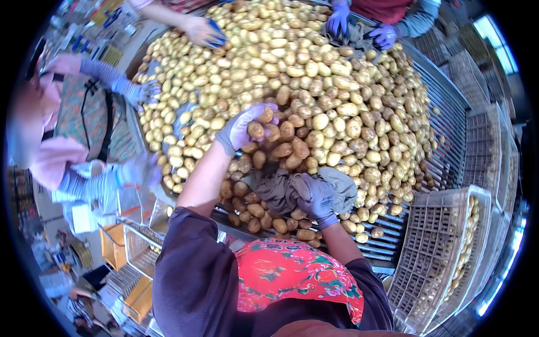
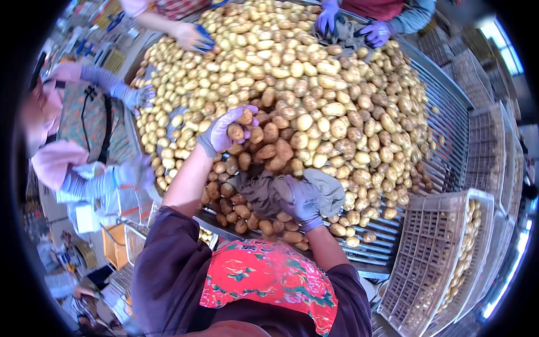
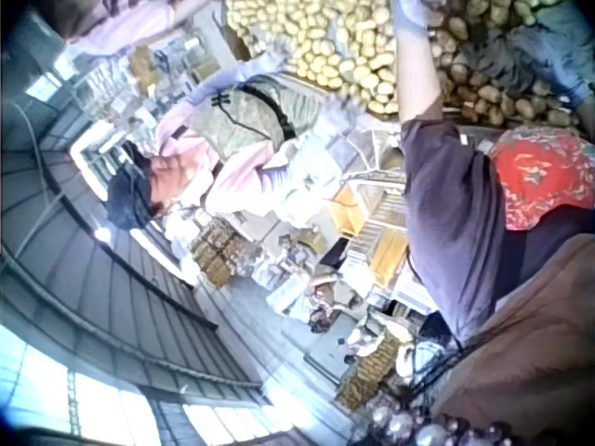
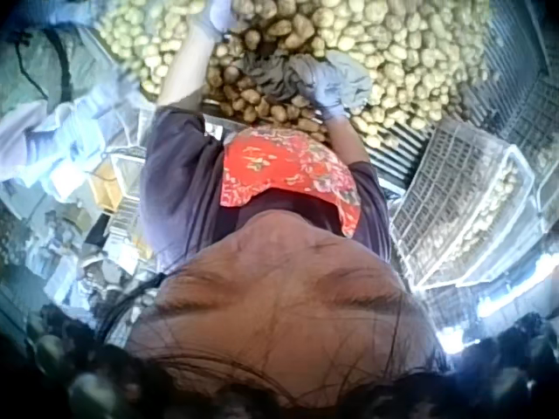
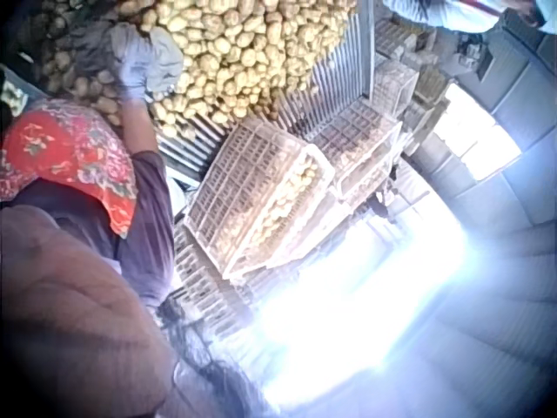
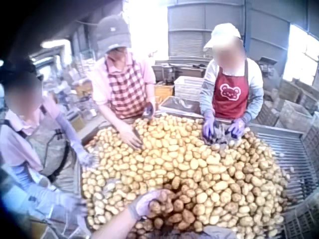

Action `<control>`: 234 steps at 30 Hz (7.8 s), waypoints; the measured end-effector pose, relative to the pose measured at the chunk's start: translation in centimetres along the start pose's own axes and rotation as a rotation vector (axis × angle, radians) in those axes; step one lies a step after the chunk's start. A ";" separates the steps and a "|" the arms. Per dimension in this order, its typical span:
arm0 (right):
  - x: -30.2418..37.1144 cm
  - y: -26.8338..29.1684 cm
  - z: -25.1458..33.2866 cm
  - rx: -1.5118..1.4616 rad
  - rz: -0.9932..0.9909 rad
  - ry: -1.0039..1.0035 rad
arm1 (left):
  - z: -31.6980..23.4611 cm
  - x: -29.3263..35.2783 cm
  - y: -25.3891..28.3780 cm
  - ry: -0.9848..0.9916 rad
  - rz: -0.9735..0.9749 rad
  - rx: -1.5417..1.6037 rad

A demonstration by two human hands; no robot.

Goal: The person wipes potatoes on a rotating metal drum with a cloth to clean them. They repeatedly pick up potatoes, rub them with the cloth, and place them back on the drum. The person also dips the cloth into a water bowl to wet it and wrings it out before resuming the wiping task.

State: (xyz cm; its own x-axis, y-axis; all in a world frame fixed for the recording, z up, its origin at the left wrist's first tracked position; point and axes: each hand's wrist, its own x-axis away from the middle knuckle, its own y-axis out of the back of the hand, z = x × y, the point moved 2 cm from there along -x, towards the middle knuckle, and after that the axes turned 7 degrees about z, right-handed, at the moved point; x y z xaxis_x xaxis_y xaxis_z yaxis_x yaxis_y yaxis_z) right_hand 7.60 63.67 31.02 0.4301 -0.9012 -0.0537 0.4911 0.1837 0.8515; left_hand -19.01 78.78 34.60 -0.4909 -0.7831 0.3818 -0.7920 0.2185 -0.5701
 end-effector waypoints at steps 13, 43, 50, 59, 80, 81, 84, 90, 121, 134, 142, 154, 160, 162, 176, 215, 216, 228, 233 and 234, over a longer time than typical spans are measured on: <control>-0.3 -1.4 0.3 0.116 -0.043 0.257 | 9.9 20.7 -2.8 -0.646 0.181 0.904; 1.3 -2.7 -0.8 -0.157 0.050 0.099 | 35.6 57.1 5.2 -0.698 -0.736 0.600; 1.6 -2.6 -1.0 -0.023 0.086 -0.009 | 24.0 70.2 17.2 -1.511 -1.448 0.868; 1.6 -1.8 -8.2 -0.069 0.137 -0.156 | 22.2 42.8 11.6 -0.426 -0.462 0.258; -1.5 21.7 10.4 -0.324 -0.512 0.194 | -0.9 5.0 -5.9 -0.888 -0.246 -1.201; -2.4 21.0 9.2 -0.076 -0.499 0.201 | -1.4 4.3 -4.3 -0.911 -0.340 -1.319; -6.3 14.1 4.0 0.070 -0.250 0.020 | -1.2 1.0 -0.4 -0.753 -0.640 -1.553; -12.6 0.0 -2.6 0.442 0.028 -0.012 | 3.5 -11.7 7.1 -0.406 -0.477 -2.405; -5.7 -4.4 -0.5 0.221 0.208 0.052 | 9.8 1.3 6.7 -0.165 -0.216 -2.445; 1.7 0.5 6.5 0.187 0.564 0.151 | 15.4 17.1 2.2 -0.200 -0.131 -1.921; -7.6 -4.0 2.9 0.322 0.178 0.084 | 11.0 3.5 1.5 -0.113 -0.415 -2.025; 2.2 -5.3 1.9 0.362 0.217 0.079 | 11.9 5.4 -2.0 -0.250 -0.242 -2.167; 2.2 -1.1 1.3 -0.378 0.139 -0.098 | 13.0 6.3 0.2 -0.393 -0.364 -1.030; 2.7 1.3 3.6 -0.456 0.244 -0.052 | 10.1 11.3 0.4 -0.578 -0.313 -1.057; -8.5 -0.8 6.2 -0.459 0.398 -0.093 | 7.8 4.3 6.5 -0.133 -0.781 -1.750; -3.8 5.4 -3.7 -0.101 -0.388 -0.033 | 9.0 12.6 0.6 -0.407 -0.151 -0.216; -4.0 5.2 -3.9 -0.135 -0.406 -0.026 | 8.9 14.1 0.9 -0.434 -0.148 -0.209; -4.2 4.6 0.2 0.028 -0.389 0.146 | 24.1 40.1 6.8 -0.351 -0.230 0.528; -3.7 2.9 -1.7 0.248 -0.310 0.103 | 38.5 59.5 20.6 -0.679 -1.056 0.139; -3.1 3.6 -2.8 0.095 -0.302 0.042 | 37.8 61.0 21.6 -0.441 -1.160 0.230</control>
State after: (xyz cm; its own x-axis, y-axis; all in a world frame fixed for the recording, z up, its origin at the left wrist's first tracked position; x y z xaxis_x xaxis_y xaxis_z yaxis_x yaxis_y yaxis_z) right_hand 10.15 68.18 32.74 0.3077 -0.8920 -0.3312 0.5292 -0.1288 0.8386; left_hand -52.34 13.75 18.03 0.6465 -0.5828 0.4924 -0.5716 -0.7974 -0.1932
